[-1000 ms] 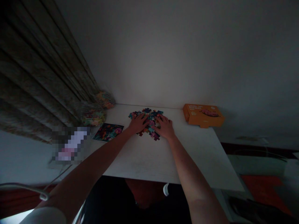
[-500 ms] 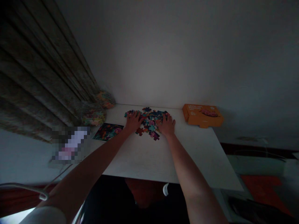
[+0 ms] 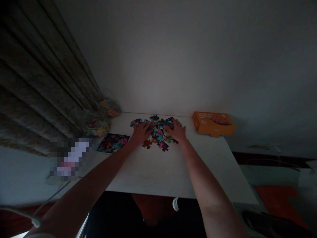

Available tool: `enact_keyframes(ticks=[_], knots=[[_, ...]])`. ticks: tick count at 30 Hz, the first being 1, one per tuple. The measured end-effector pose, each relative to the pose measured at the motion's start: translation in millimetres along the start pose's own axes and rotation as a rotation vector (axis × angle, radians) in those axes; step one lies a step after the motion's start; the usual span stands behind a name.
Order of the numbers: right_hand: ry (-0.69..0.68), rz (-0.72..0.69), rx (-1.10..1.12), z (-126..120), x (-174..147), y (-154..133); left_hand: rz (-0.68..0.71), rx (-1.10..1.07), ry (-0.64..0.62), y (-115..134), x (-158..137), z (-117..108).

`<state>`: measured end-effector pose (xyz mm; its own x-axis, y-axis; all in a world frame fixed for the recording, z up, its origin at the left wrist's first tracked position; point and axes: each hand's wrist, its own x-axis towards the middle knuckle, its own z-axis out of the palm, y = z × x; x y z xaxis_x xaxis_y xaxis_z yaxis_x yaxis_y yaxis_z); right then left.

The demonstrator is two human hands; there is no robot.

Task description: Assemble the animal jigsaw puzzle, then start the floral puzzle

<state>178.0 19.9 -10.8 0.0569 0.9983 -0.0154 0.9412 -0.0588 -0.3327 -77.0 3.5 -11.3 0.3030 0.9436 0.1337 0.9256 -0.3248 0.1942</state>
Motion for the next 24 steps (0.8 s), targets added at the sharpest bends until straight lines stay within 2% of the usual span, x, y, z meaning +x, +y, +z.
enact_keyframes(ticks=[3, 5, 8, 11, 14, 18, 24], knots=[[0.118, -0.049, -0.009, -0.9, -22.9, -0.8, -0.081, 0.004, 0.041, -4.3, 3.7, -1.4], [0.141, -0.104, -0.045, 2.0, -44.9, -5.7, -0.127, 0.007, 0.049, -8.2, 6.9, -1.8], [0.112, -0.211, -0.071, 10.5, -76.7, -16.2, -0.153, 0.009, 0.003, -13.3, 11.5, -1.8], [0.069, -0.297, -0.106, 18.0, -92.2, -23.3, -0.141, 0.014, -0.012, -16.4, 14.8, -1.5], [0.063, -0.275, -0.119, 19.8, -85.9, -22.8, -0.143, 0.016, -0.006, -18.9, 18.7, -3.0], [0.079, -0.246, -0.093, 18.4, -62.0, -14.9, -0.166, 0.009, -0.003, -24.3, 27.0, -7.9], [0.164, -0.159, -0.036, 22.5, -36.9, -7.0, -0.166, 0.039, 0.056, -22.8, 26.3, -11.6]])
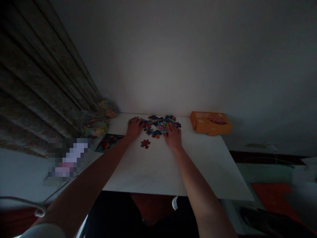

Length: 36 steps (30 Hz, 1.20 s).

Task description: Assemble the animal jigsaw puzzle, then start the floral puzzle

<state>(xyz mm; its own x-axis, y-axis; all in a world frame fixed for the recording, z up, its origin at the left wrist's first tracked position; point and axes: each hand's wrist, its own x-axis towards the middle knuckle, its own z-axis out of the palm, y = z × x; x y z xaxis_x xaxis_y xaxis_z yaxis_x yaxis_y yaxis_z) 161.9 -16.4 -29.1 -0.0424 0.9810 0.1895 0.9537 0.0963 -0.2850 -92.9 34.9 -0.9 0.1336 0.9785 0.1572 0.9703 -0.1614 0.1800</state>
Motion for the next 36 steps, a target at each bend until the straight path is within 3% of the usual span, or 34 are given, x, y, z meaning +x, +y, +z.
enact_keyframes(ticks=[6, 13, 16, 22, 29, 36], knots=[[0.100, 0.053, 0.091, 5.8, 12.0, 10.9, 0.184, -0.092, -0.020, 21.7, -57.0, -7.0], [0.235, 0.023, 0.256, 0.8, 10.8, 18.9, 0.101, -0.098, -0.036, 34.4, -116.3, -10.5], [0.213, -0.008, 0.181, -5.0, 1.7, 8.5, 0.110, -0.085, -0.018, 37.1, -121.3, -10.7], [0.094, -0.214, 0.056, -14.0, -26.0, -23.7, 0.111, -0.052, -0.006, 39.6, -117.2, -10.4], [0.017, -0.221, 0.043, -9.3, -40.9, -42.5, 0.222, -0.162, -0.043, 31.8, -111.6, -2.9], [0.080, -0.199, 0.064, -10.3, -40.8, -43.1, 0.230, -0.196, -0.050, 32.7, -112.7, -7.0]])
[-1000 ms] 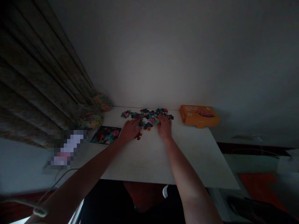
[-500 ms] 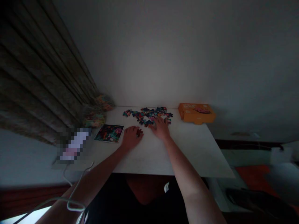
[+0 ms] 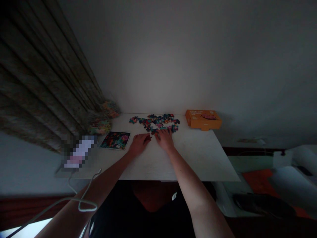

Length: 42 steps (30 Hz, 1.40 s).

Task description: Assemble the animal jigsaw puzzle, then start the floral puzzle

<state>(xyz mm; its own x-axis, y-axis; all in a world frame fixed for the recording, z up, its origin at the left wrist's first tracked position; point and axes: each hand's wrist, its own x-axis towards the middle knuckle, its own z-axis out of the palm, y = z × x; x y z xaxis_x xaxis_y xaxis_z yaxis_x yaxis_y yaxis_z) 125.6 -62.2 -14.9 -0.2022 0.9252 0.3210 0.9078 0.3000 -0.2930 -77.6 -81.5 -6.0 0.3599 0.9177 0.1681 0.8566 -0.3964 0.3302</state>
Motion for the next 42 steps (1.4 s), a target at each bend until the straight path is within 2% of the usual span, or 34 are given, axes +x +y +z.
enact_keyframes(ticks=[9, 15, 18, 22, 25, 32, 37, 42], knots=[[0.145, 0.109, 0.090, -0.2, -7.4, 2.4, -0.139, -0.011, 0.047, -0.4, 5.4, -1.6], [0.256, 0.126, 0.309, -1.5, -41.8, -4.1, -0.139, -0.024, 0.036, -0.8, 5.7, 3.3], [0.215, 0.115, 0.373, -5.0, -62.9, -13.3, -0.143, -0.018, 0.018, -0.7, 6.1, 3.9], [0.125, 0.013, 0.313, -11.6, -78.4, -25.3, -0.146, -0.027, 0.064, -0.7, 5.7, 3.3], [0.040, -0.069, 0.253, -17.0, -79.2, -30.1, -0.133, -0.039, 0.100, -1.9, 4.9, 3.9], [-0.099, -0.143, 0.181, -30.7, -73.4, -34.5, -0.081, -0.065, 0.156, -6.2, 3.6, 7.8], [-0.110, -0.129, 0.201, -31.0, -74.9, -35.7, -0.050, -0.092, 0.176, -6.8, 2.7, 6.8], [-0.114, -0.107, 0.187, -26.6, -75.9, -32.3, -0.061, -0.171, 0.293, -13.0, 3.7, 4.8]])
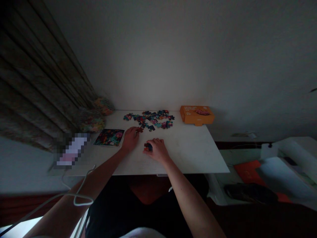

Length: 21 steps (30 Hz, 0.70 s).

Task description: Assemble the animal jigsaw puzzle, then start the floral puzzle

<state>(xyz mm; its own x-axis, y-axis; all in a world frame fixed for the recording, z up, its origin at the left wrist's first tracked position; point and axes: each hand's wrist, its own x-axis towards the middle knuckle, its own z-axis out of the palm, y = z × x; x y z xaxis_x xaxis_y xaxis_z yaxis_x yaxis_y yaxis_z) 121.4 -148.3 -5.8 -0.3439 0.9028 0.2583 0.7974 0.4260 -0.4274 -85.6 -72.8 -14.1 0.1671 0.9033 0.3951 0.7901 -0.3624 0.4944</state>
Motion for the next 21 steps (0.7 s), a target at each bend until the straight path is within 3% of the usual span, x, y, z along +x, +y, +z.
enact_keyframes(ticks=[4, 8, 15, 21], knots=[[0.028, 0.043, -0.004, -0.6, 0.3, 1.0, -0.103, -0.054, 0.068, -8.9, 1.6, -0.2], [0.021, 0.070, -0.017, -2.0, 1.3, 0.7, -0.166, 0.013, -0.007, -10.9, 3.3, 2.9], [0.049, 0.121, -0.024, 7.4, 5.6, 7.9, -0.147, 0.131, -0.134, -3.7, 4.7, 5.6], [0.097, 0.137, -0.015, 13.6, 7.3, 14.9, -0.109, 0.035, -0.079, -8.3, 6.4, 5.7]])
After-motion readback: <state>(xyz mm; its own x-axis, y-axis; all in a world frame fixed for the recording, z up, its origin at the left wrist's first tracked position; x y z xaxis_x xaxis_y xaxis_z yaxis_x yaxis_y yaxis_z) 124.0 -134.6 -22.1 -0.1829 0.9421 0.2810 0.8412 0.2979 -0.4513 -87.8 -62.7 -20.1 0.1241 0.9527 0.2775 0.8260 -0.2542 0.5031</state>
